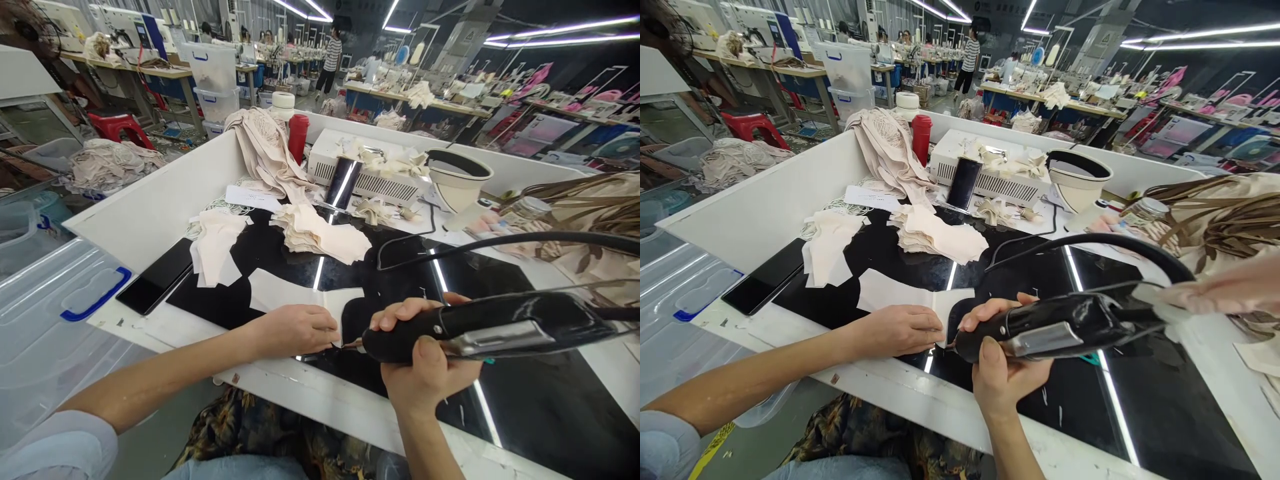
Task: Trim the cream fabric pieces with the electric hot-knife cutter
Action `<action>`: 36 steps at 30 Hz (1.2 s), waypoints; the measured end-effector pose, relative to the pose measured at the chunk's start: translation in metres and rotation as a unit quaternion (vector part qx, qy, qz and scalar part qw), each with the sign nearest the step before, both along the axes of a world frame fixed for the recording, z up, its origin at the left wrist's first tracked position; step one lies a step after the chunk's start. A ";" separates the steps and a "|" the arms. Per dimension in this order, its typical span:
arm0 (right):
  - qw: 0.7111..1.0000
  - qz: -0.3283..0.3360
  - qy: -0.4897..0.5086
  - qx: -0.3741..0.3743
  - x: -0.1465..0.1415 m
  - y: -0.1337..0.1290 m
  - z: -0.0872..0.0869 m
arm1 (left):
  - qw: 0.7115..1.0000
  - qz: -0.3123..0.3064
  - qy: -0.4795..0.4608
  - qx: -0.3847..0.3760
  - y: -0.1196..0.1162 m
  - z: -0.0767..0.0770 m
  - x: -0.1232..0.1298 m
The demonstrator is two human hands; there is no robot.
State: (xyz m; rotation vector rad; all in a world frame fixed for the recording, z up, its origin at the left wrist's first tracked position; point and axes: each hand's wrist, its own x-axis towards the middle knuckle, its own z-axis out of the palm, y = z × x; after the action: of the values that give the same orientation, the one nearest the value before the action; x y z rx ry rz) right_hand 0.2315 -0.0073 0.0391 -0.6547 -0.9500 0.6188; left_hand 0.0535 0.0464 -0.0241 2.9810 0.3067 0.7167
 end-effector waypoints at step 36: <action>1.000 0.002 -0.020 -0.012 -0.004 0.001 -0.009 | 0.999 -0.002 -0.019 -0.044 -0.001 0.002 -0.005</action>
State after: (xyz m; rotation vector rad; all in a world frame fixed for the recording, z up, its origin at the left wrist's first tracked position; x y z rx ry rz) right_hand 0.2273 -0.0065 0.0299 -0.6886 -0.9823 0.6230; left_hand 0.0486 0.0457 -0.0226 2.8801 0.3220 0.7396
